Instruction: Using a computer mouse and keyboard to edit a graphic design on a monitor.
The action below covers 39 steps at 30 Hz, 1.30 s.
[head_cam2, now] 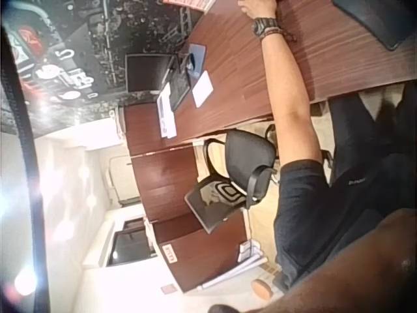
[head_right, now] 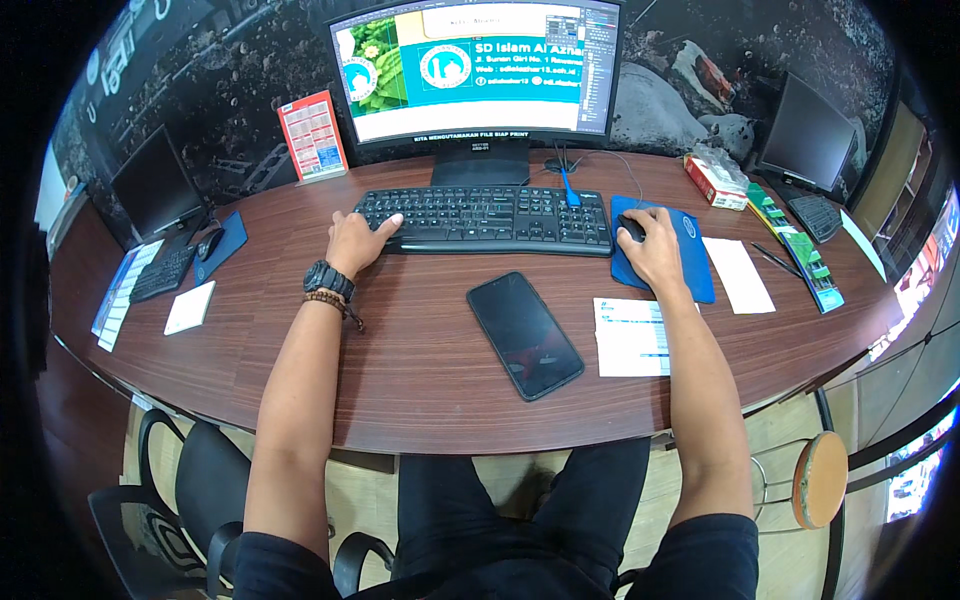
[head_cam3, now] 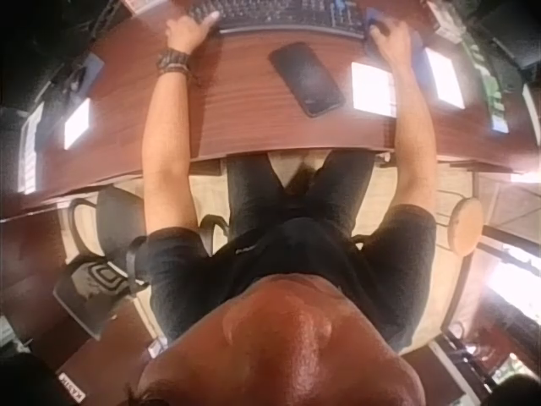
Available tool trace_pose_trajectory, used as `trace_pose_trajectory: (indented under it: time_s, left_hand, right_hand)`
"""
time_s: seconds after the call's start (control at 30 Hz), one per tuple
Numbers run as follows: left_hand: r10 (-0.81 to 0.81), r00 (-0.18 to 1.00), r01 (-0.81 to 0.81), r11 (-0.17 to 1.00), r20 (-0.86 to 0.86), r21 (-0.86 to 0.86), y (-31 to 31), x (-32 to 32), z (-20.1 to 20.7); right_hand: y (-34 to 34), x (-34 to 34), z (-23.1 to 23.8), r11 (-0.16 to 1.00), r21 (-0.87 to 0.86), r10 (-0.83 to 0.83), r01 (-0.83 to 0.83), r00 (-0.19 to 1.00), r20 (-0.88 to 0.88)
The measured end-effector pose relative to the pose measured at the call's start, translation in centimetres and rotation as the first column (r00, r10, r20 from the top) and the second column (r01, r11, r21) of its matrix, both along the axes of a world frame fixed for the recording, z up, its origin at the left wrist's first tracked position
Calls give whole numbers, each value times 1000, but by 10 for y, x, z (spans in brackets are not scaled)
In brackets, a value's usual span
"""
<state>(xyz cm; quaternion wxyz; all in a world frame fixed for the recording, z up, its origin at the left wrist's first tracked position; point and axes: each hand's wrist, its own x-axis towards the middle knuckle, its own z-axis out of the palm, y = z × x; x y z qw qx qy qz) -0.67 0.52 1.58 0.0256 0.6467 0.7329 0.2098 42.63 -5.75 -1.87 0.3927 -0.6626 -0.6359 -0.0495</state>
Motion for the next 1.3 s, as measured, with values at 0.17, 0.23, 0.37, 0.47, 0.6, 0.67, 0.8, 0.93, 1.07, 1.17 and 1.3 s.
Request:
trace_pose_trajectory:
  time_s: [0.17,0.23,0.37,0.47,0.6,0.67,0.8,0.93,1.07,1.17,1.3]
  left_hand:
    - [-7,1000,7,1000,-2,16,0,-1,-1]
    - [-10,1000,9,1000,7,17,-1,-1,-1]
    - [-12,1000,12,1000,11,10,-1,1,0]
    - [-5,1000,5,1000,8,12,0,0,-1]
    - [-8,1000,8,999,-4,32,0,-1,-4]
    - [-1,1000,0,998,3,66,1,-1,-7]
    - [-15,1000,14,998,15,62,3,-2,-9]
    - [-94,995,94,996,-15,11,-2,0,-6]
    - [-106,993,107,994,-59,3,-1,1,-10]
    - [-87,996,85,995,-25,-57,1,1,-11]
    - [-84,996,83,995,-19,-58,2,-1,-13]
  right_hand:
    - [0,0,0,1000,-6,11,-11,1000,-4]
    - [-1,-1,1,1000,-1,10,-10,1000,-7]
    - [-1,0,1,1000,-14,-6,6,1000,-4]
    - [-4,-7,3,1000,-24,-13,14,1000,26]
    - [-8,-18,9,999,-35,-32,37,992,122]
    - [-7,-18,9,992,-1,-125,129,965,230]
    - [-5,-19,10,992,-51,-106,118,976,190]
    - [-5,-12,7,995,-40,-86,88,995,55]
    - [-4,-10,5,990,-102,-99,99,995,5]
    - [-5,-11,6,987,-120,-109,111,994,21]
    - [-5,-13,7,984,-122,-121,127,991,57]
